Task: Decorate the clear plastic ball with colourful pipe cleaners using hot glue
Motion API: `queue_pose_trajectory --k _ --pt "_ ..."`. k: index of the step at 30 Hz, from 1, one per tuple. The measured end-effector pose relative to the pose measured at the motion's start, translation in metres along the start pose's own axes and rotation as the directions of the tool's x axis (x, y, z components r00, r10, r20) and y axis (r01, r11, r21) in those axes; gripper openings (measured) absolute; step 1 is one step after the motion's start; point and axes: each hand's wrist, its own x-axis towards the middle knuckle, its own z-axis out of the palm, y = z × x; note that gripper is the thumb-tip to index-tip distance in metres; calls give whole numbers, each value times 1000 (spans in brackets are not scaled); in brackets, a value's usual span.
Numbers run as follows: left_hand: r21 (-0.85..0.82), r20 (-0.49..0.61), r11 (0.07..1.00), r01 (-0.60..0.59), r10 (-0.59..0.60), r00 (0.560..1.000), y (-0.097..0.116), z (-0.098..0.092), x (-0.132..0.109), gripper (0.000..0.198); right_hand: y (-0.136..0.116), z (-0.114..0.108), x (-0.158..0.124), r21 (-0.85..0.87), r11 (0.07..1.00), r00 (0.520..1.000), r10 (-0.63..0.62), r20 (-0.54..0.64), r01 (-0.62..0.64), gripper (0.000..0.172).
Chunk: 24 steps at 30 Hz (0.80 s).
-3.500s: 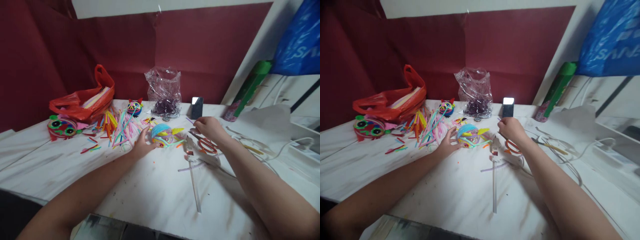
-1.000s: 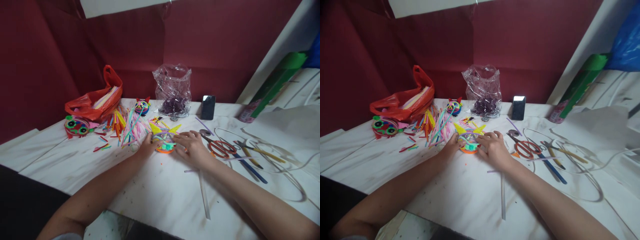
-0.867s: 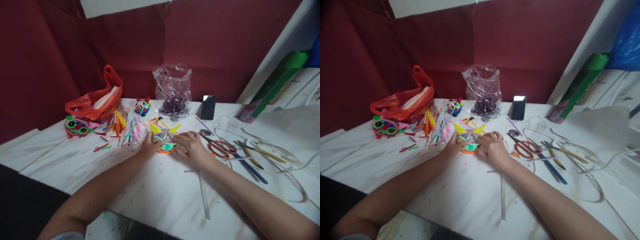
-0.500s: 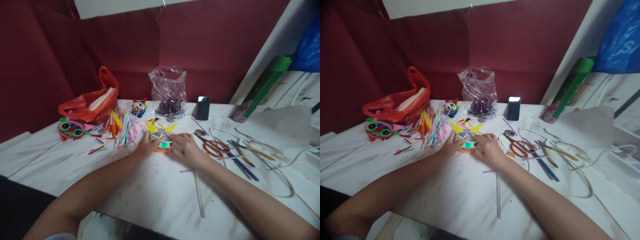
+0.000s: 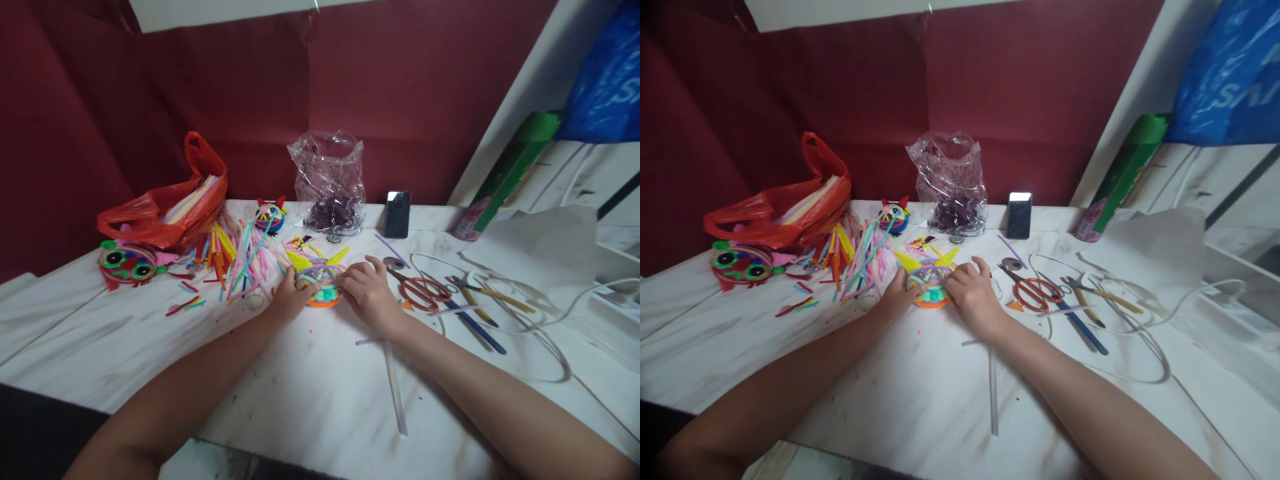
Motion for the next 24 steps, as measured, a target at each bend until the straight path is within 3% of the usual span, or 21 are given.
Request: queue_pose_trajectory --k 8,15,24 --pt "11 65 1000 13 -14 998 15 -3 -11 26 2 3 1 87 994 998 58 28 -60 18" --pt "13 63 1000 -6 6 998 9 2 -7 42 2 3 1 117 990 997 72 28 -74 16" --pt "30 23 998 60 -61 998 21 4 -13 37 5 6 1 203 974 995 101 15 -102 13"
